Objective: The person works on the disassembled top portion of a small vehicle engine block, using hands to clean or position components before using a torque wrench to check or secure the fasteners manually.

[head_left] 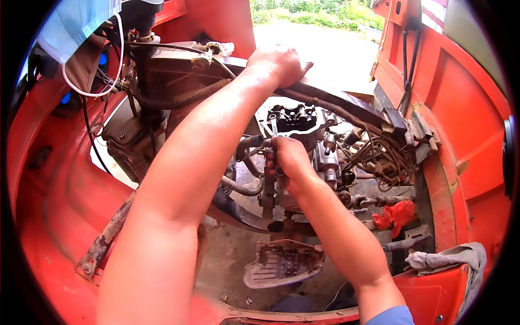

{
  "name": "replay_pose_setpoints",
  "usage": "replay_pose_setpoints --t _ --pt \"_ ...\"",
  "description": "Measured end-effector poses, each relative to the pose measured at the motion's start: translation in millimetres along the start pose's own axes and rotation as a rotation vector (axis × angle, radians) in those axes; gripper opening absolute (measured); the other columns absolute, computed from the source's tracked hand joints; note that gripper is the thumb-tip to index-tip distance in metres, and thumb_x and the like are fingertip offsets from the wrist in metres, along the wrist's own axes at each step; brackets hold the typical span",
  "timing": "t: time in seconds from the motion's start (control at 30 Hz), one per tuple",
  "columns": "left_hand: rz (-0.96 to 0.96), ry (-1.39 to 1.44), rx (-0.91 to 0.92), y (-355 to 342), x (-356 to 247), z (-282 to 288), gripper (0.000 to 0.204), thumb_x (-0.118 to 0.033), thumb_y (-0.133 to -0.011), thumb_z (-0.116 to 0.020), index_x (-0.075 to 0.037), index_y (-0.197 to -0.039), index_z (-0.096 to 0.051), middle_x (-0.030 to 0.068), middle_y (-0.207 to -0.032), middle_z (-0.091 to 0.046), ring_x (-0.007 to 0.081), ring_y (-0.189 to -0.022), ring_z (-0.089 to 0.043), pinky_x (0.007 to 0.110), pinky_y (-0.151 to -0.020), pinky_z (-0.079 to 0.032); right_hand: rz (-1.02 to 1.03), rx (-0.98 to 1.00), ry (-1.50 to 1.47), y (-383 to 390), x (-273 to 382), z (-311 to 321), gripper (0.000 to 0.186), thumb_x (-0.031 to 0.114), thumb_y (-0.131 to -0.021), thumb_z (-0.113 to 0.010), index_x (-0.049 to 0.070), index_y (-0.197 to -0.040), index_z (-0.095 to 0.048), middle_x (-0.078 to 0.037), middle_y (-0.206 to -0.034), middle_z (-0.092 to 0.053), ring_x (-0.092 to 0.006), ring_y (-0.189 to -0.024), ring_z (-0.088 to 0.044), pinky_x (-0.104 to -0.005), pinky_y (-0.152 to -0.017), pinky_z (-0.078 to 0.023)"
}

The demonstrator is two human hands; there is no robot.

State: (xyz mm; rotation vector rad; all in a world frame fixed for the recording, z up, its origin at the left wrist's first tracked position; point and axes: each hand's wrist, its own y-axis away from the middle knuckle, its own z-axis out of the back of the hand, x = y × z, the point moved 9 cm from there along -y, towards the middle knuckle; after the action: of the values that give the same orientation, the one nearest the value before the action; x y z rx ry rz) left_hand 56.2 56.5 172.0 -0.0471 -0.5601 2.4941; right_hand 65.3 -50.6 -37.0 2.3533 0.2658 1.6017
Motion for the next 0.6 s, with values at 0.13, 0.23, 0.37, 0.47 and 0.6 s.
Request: replay_pose_setpoints --t 0.13,0.23,0.37,0.47,0.6 --pt "0.004 0.013 -0.010 -0.4 -0.5 2.9 0.061 -0.056 -0.104 -0.041 -0.005 -0.112 -0.074 0.0164 -0.117 -0.073 0.0307 -0.115 -0.067 0.043 -0.102 -0.052 0.161 0.022 0.251 13.0 33.5 3.8 0.025 0.021 -0.103 -0.051 0.003 -0.102 -0.068 -0.001 -0.072 -0.057 -0.0118 -0.056 -0.052 -0.0275 -0.050 -0.041" --pt "0.004 0.017 0.001 2.9 0.2 3.8 0.060 -0.054 -0.105 -0.040 -0.007 -0.115 -0.074 0.0169 -0.120 -0.072 0.0305 -0.117 -0.066 0.043 -0.102 -0.051 0.141 0.036 0.222 24.3 52.7 16.4 0.025 0.021 -0.104 -0.051 0.003 -0.103 -0.069 -0.001 -0.069 -0.060 -0.0103 -0.051 -0.051 -0.0241 -0.045 -0.041" --pt "-0.014 0.015 0.034 5.0 -0.2 5.5 0.059 -0.053 -0.106 -0.038 -0.007 -0.119 -0.072 0.0165 -0.125 -0.070 0.0309 -0.119 -0.065 0.044 -0.103 -0.051 -0.002 -0.128 0.292 32.7 72.4 53.1 0.022 0.021 -0.104 -0.052 0.006 -0.097 -0.066 0.000 -0.068 -0.061 -0.0091 -0.049 -0.053 -0.0216 -0.042 -0.039" --pt "-0.007 0.003 0.067 4.7 -2.1 3.5 0.059 -0.052 -0.107 -0.037 -0.006 -0.121 -0.071 0.0154 -0.127 -0.069 0.0317 -0.121 -0.064 0.045 -0.103 -0.051 -0.063 -0.085 0.352 18.9 75.7 69.7 0.021 0.018 -0.103 -0.051 0.005 -0.098 -0.066 0.000 -0.067 -0.059 -0.0063 -0.048 -0.050 -0.0206 -0.040 -0.035" --pt "-0.016 0.032 0.059 5.6 -5.0 6.4 0.060 -0.052 -0.107 -0.035 -0.007 -0.125 -0.070 0.0144 -0.127 -0.069 0.0329 -0.122 -0.064 0.045 -0.103 -0.050 -0.176 -0.016 0.326 2.5 74.3 69.6 0.020 0.016 -0.102 -0.050 0.003 -0.103 -0.066 0.000 -0.069 -0.059 -0.0061 -0.047 -0.047 -0.0194 -0.038 -0.034"
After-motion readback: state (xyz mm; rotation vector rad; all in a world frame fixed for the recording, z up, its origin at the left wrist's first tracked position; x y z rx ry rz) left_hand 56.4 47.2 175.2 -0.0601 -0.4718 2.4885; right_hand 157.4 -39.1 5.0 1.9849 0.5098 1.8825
